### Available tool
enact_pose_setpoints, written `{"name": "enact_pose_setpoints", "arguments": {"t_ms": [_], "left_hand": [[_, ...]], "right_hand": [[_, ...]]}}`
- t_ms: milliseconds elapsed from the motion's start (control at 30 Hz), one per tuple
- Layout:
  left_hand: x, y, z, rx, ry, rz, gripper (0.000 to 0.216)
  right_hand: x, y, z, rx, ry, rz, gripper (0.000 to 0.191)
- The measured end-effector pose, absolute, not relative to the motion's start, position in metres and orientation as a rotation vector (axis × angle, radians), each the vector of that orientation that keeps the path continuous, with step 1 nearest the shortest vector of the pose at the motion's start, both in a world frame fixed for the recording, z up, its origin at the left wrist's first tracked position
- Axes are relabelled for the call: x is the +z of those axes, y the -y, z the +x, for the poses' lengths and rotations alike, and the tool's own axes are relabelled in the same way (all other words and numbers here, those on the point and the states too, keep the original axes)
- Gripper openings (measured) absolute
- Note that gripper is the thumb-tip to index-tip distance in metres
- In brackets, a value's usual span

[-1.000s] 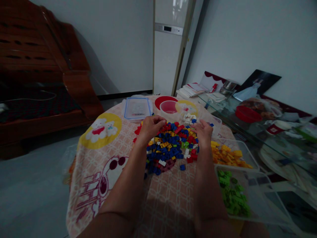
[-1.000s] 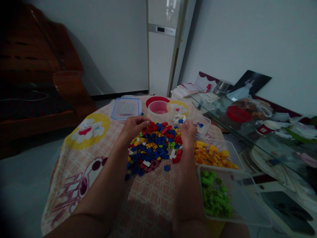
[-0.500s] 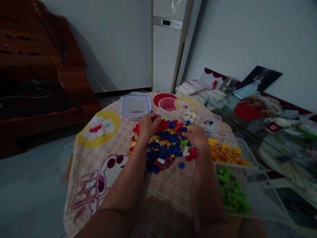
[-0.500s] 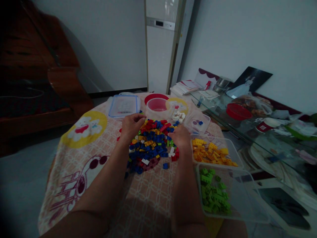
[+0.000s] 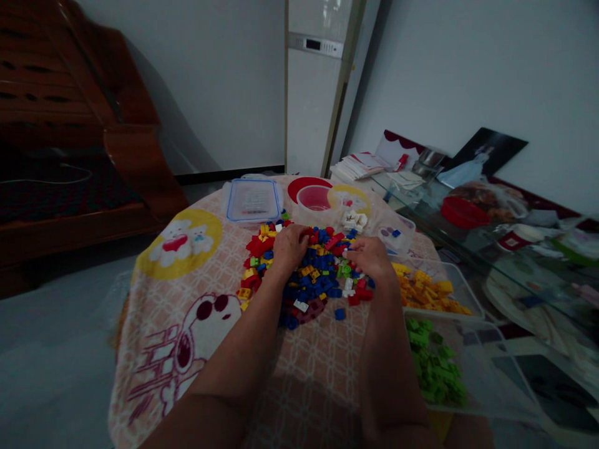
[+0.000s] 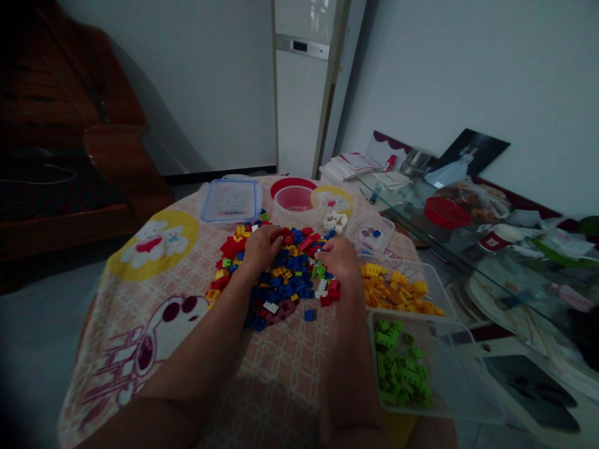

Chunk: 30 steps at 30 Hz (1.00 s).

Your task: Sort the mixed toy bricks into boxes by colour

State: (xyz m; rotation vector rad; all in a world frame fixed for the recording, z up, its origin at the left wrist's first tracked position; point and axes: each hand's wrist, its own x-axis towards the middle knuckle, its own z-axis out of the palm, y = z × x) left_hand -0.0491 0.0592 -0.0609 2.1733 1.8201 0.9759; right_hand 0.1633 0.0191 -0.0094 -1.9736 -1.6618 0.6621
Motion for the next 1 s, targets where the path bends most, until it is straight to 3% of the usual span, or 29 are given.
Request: {"name": "enact_pose_setpoints", "arguments": {"t_ms": [500, 733, 1000], "left_hand": [[-0.057, -0.057, -0.049, 0.926, -1.807, 2.171, 0.028], [-0.057, -0.058, -0.049, 0.917, -1.809, 2.177, 0.029], [-0.057, -0.058, -0.05, 0.94, -1.798, 2.174, 0.028]], "right_hand": [[-0.025, -0.033, 0.16, 0.893, 1.018, -1.552, 0.015], [-0.042, -0.058, 0.159, 0.721, 0.832, -1.215, 0.057], [-0.024, -0.038, 0.157, 0.85, 1.198, -1.423, 0.026]]}}
